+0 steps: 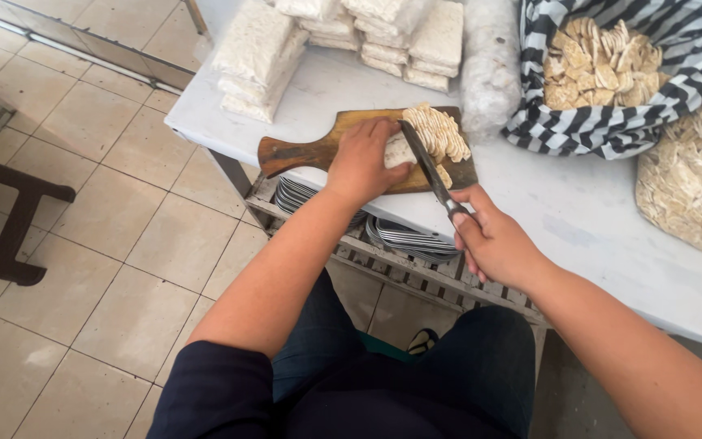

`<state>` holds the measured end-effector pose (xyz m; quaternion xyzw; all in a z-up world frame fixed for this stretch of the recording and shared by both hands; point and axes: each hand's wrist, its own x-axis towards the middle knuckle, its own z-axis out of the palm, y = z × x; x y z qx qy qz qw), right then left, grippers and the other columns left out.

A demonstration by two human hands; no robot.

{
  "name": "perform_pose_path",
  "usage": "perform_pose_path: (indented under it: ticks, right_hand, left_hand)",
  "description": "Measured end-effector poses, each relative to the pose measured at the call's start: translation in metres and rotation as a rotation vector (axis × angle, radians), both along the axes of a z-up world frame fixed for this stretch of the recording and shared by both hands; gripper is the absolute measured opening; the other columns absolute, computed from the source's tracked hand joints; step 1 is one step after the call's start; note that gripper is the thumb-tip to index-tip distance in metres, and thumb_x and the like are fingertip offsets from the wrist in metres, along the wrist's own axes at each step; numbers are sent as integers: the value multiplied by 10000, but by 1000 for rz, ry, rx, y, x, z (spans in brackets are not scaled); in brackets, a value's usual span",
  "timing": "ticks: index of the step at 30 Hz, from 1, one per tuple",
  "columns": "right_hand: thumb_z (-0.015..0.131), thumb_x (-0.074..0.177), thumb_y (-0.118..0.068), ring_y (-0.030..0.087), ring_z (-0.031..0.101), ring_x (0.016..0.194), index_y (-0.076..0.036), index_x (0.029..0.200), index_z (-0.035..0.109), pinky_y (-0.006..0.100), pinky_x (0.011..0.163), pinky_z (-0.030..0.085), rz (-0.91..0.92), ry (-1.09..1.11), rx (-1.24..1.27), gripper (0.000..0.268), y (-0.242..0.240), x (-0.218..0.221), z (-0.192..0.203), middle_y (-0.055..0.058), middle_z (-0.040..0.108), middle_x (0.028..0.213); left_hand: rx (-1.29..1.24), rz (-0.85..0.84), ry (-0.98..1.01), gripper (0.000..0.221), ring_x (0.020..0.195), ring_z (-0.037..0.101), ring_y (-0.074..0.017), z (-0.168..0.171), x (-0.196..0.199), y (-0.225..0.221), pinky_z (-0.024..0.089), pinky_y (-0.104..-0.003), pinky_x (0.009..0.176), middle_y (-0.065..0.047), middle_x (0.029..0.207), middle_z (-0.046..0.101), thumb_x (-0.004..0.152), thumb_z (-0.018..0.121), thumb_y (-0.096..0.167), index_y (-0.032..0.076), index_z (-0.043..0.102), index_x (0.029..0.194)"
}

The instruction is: The person slices rectangular white food blocks into thin pieces using a knife on a wooden cutting board. The sliced pieces are placed into a striped cloth-lined basket. The person repeats this process with multiple blocks.

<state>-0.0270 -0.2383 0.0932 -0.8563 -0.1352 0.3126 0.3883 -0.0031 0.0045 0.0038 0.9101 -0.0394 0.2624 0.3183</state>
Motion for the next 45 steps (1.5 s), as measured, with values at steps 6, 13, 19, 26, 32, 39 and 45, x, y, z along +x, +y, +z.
perform_pose_path:
  ticks: [6,13,19,26,32,39,45]
  right_hand:
    - [406,1038,-187,150,516,427,-177,1393,379,319,356,427,38,12,-8,356,30,30,-12,61,542,719]
    - [374,1040,-196,172,531,411,-188,1384,368,322,355,446,98,35,-60,344,7,18,-8,78,529,683]
    - [410,1047,-248,149,484,422,-229,1383,386,309,366,423,-20,143,-88,337,-19,-17,-5,48,512,691]
    - [438,1047,-218,120,498,460,-188,1390,423,291,394,424,-35,37,36,344,3,9,-15,34,544,740]
    - [423,1028,-200,120,504,456,-223,1419,404,291,390,430,-47,21,50,392,-4,-1,-9,33,543,742]
    - [421,1034,-219,127,520,464,-231,1413,392,299,387,455,-12,29,-38,380,1,-2,-2,33,538,745]
    - [399,1047,-201,155,511,419,-190,1351,376,322,350,426,53,18,8,305,33,27,-10,61,515,698]
  left_hand:
    - [-2,-16,-19,612,1197,574,-361,-4,4,1,412,-475,1049,-160,1219,643,747,845,300,43,614,1252]
    - [0,10,-17,576,1171,599,-350,-3,4,1,439,-458,1026,-143,1185,663,746,861,284,53,617,1215]
    - [-40,7,48,589,1175,591,-363,1,2,-2,435,-459,1026,-150,1184,659,729,867,294,39,605,1191]
    - [119,37,-24,581,1201,563,-374,8,-5,1,410,-509,1012,-161,1247,630,741,841,361,51,667,1201]
    - [69,-7,-62,562,1255,553,-360,-3,-6,3,429,-471,1060,-146,1325,614,805,806,311,34,659,1272]
    - [77,-11,-95,542,1242,565,-352,-7,-5,3,442,-456,1067,-137,1310,629,797,810,281,20,661,1248]
    - [55,-2,-79,526,1222,580,-352,-3,-5,1,446,-451,1060,-131,1270,650,780,821,266,36,676,1230]
